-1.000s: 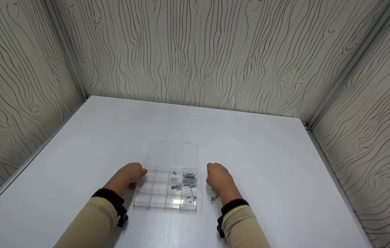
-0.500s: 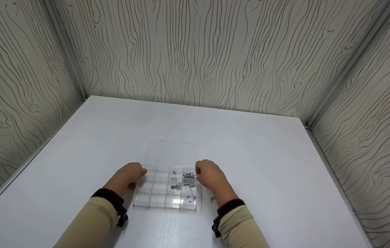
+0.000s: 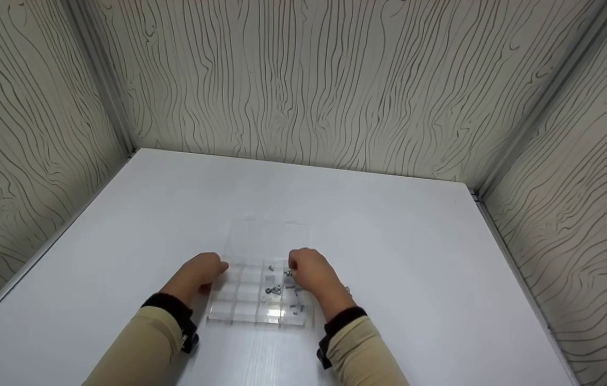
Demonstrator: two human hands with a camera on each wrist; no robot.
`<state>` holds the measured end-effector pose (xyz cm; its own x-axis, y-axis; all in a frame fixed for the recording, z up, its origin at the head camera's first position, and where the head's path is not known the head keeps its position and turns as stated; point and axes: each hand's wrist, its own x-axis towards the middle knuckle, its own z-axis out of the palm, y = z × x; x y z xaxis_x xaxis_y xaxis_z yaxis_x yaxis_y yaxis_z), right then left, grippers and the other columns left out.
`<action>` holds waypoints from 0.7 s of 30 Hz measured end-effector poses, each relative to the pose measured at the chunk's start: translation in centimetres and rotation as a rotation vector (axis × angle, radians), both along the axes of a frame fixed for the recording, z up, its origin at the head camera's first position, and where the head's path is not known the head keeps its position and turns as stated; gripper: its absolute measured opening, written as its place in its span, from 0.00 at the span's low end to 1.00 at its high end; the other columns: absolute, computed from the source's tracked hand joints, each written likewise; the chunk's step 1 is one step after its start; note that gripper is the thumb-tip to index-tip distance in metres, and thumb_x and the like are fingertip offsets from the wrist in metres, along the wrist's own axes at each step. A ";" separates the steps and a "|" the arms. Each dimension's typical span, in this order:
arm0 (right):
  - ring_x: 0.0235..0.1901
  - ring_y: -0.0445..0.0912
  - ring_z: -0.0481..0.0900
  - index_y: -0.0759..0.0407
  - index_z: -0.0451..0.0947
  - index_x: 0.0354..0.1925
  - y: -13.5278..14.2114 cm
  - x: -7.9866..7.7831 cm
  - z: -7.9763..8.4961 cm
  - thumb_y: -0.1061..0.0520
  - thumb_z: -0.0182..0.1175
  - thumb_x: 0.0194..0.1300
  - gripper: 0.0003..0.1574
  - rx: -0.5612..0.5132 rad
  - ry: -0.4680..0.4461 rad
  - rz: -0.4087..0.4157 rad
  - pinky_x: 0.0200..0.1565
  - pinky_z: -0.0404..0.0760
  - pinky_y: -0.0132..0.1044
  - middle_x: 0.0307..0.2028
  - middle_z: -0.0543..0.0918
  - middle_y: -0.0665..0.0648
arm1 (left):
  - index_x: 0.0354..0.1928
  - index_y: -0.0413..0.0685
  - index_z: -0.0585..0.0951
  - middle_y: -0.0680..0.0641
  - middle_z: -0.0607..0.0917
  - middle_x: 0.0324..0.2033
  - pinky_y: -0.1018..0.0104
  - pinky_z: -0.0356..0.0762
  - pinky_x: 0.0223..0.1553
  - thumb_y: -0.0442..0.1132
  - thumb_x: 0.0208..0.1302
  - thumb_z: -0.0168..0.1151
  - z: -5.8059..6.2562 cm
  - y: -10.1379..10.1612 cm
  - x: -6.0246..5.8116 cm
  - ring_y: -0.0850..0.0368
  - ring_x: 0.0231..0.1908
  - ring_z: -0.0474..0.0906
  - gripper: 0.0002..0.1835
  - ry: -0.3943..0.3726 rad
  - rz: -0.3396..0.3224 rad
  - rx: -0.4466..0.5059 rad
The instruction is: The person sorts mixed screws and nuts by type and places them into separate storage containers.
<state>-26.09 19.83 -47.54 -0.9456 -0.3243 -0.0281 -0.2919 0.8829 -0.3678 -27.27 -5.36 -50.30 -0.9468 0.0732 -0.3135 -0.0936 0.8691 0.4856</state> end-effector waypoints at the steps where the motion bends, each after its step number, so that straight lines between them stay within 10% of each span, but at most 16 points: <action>1: 0.28 0.41 0.71 0.53 0.76 0.28 -0.3 0.0 0.0 0.62 0.60 0.57 0.04 -0.004 -0.001 0.001 0.32 0.73 0.36 0.25 0.74 0.47 | 0.15 0.46 0.69 0.46 0.75 0.19 0.64 0.68 0.22 0.43 0.61 0.48 0.0 0.0 0.0 0.53 0.20 0.70 0.18 0.003 -0.002 -0.001; 21: 0.31 0.43 0.74 0.58 0.77 0.33 -1.3 0.0 -0.4 0.63 0.59 0.58 0.03 -0.067 0.009 -0.022 0.37 0.75 0.39 0.27 0.77 0.49 | 0.18 0.45 0.74 0.46 0.77 0.23 0.62 0.71 0.26 0.47 0.64 0.47 -0.1 0.1 -0.3 0.52 0.23 0.72 0.19 -0.043 -0.003 -0.059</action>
<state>-26.09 18.48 -47.91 -0.9526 -0.3044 0.0012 -0.2762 0.8628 -0.4235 -27.56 -5.29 -50.44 -0.9320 0.0556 -0.3581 -0.1112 0.8966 0.4287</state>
